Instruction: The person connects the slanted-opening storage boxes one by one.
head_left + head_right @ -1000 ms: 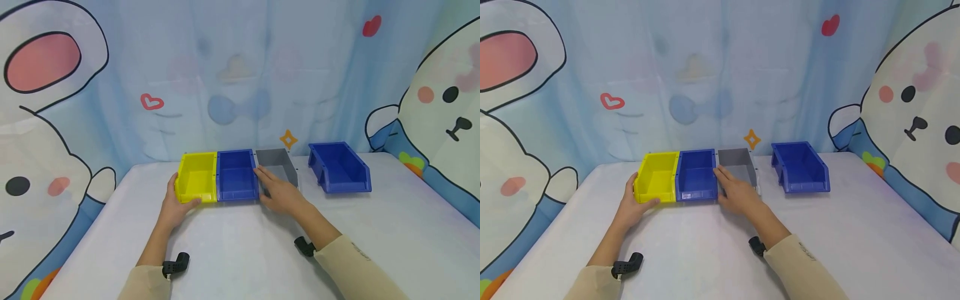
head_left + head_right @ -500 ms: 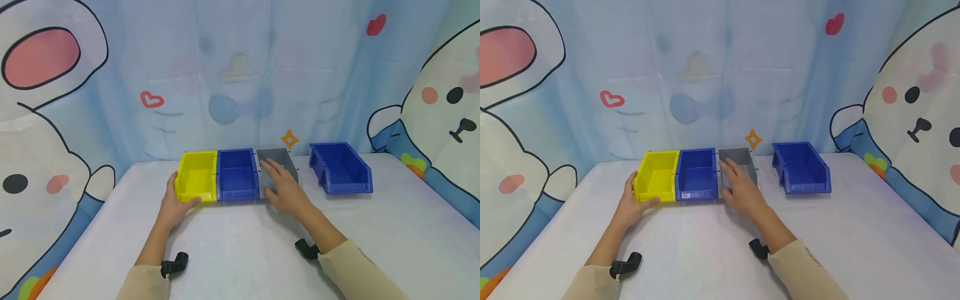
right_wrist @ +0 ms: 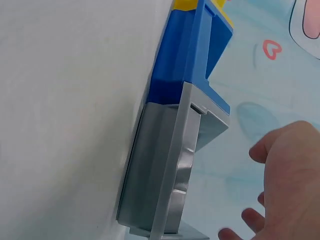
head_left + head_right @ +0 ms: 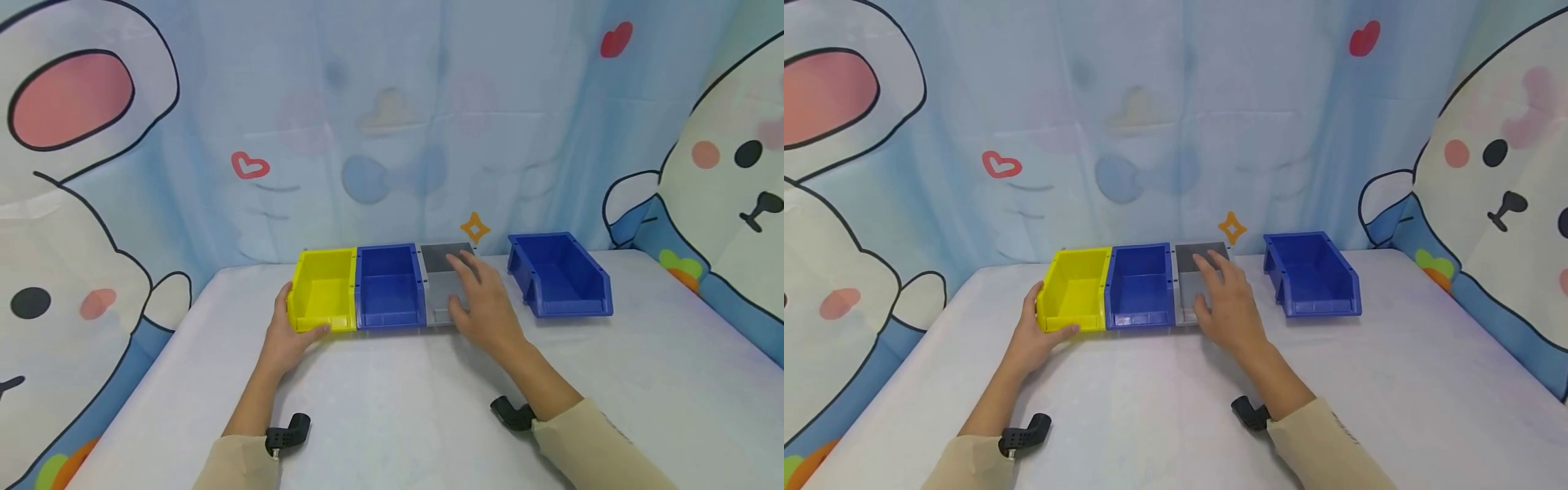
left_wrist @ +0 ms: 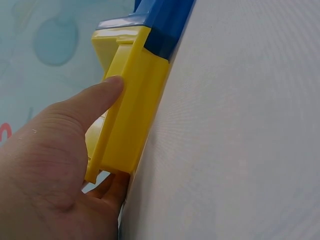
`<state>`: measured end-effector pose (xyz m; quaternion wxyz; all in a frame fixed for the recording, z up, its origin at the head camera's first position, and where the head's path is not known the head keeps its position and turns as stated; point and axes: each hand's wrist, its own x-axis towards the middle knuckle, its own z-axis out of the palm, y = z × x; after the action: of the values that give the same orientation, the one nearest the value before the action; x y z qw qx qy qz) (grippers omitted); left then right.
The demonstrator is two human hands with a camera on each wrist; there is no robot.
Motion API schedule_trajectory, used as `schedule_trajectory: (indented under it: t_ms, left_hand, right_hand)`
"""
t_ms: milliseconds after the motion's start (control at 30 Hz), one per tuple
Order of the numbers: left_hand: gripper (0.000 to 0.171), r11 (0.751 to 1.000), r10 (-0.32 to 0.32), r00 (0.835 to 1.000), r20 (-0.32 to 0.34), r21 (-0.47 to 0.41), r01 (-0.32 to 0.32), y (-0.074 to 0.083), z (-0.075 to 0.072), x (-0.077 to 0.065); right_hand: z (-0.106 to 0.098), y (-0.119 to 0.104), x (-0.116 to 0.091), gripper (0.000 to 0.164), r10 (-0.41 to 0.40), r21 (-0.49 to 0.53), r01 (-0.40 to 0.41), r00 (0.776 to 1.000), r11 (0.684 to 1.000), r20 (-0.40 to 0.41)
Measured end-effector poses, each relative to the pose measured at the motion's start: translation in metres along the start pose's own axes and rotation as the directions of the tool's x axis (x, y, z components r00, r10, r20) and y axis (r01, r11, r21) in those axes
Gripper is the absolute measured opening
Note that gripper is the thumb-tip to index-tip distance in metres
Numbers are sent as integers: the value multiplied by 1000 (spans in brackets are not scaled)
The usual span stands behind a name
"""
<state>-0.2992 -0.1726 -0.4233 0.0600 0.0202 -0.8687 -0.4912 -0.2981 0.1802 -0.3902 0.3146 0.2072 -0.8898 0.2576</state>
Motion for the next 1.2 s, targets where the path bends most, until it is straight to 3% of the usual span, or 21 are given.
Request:
schedule_trajectory:
  t_ms: [200,467,833,1200]
  left_hand:
    - [113,1000,2,1000,0,6,-2,0,0,1]
    - [113,1000,-18,1000,3,-13,18,-2,2,3]
    - [113,1000,-20,1000,-3,-6,20,-2,1,3]
    - [113,1000,-20,1000,-8,-3,20,0,0,1]
  right_hand:
    - [-6,6,-3,64,1,-26,-3,996,1000,-91]
    - [-15,13,-6,58,33,-4,-34,988,999,-148]
    - [-23,29,-9,53,68,-1,-70,976,998,-208]
    - [-31,35,-12,54,126,-4,-129,970,992,-207]
